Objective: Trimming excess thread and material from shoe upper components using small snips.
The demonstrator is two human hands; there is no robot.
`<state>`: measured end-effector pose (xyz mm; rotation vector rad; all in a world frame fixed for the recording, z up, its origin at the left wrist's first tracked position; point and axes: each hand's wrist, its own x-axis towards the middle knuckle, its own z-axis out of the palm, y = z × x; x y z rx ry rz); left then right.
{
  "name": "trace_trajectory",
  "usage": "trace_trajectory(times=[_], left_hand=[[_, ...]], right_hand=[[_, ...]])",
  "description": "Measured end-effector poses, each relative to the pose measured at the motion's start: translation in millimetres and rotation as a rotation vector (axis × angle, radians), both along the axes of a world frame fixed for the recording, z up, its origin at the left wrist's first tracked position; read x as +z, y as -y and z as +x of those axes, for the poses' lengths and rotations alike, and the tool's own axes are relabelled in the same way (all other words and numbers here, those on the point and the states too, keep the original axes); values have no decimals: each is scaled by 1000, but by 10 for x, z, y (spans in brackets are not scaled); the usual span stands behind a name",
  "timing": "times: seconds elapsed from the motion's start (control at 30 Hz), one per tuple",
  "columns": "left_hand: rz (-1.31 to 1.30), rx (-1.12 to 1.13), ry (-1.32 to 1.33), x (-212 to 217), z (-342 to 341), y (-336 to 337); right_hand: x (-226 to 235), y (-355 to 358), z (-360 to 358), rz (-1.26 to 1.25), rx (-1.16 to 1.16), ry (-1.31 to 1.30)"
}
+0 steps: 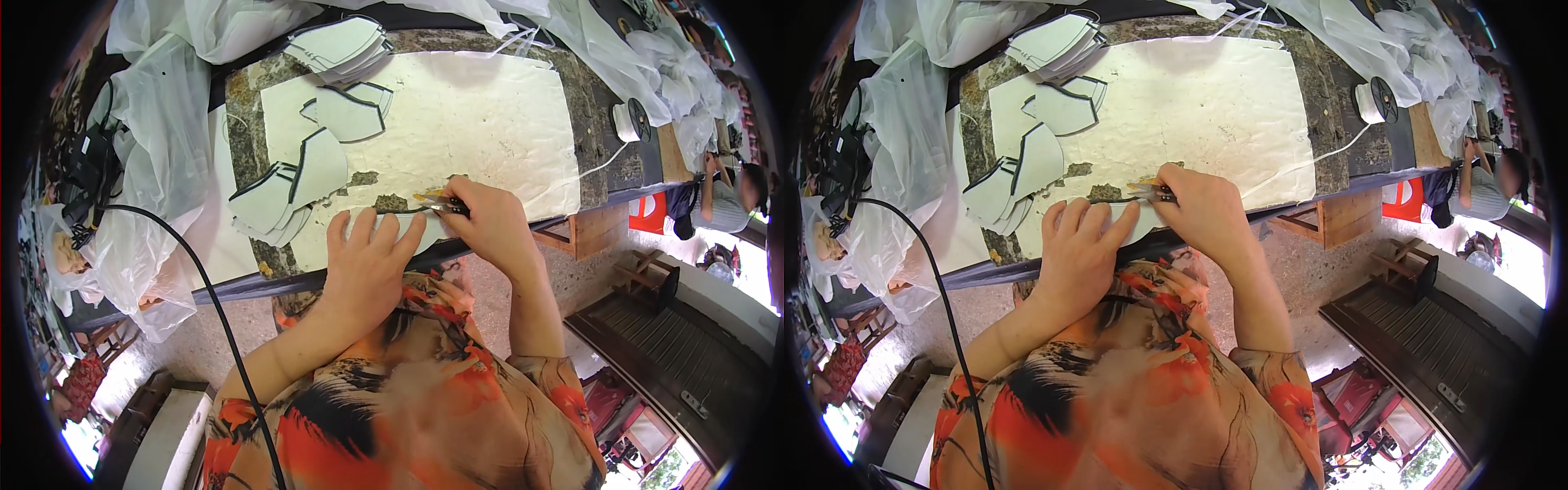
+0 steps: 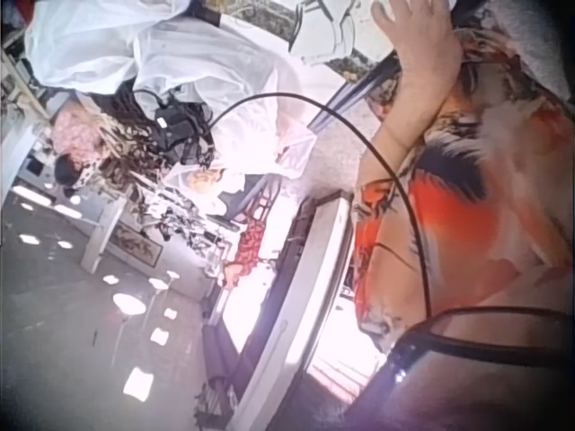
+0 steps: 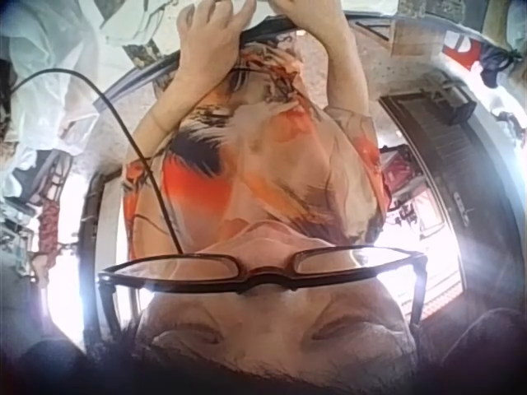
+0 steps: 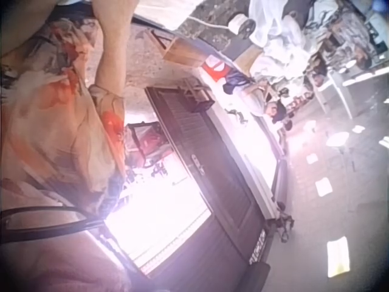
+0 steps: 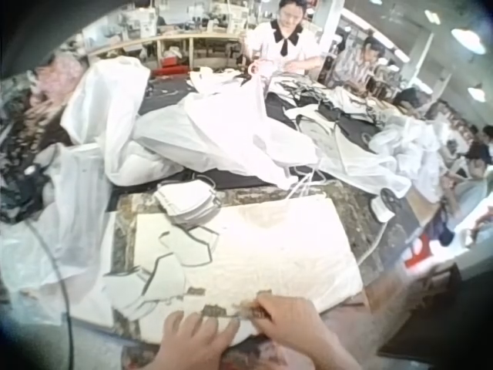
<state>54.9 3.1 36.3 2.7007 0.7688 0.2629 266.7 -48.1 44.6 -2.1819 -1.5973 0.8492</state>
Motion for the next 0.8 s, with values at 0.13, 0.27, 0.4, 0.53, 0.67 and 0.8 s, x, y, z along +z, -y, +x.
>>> trace_trajectory(times=[0.13,0.27,0.4,0.53,0.67,0.8], left_hand=[[-33,-7,-2,-5,33,-18],[-21,18,74,-115,57,-17],[-24,42,166,-302,-90,64],[39,92,232,-373,-137,125],[40,114,265,-395,-172,133],[87,79,285,-464,-264,162]], right_hand=[[6,4,-9,19,17,29],[1,3,-73,11,-41,60],[-54,53,-49,12,-126,-47],[-58,105,1,25,-205,-314],[88,38,3,-147,-177,-307],[75,52,-12,-174,-154,-318]])
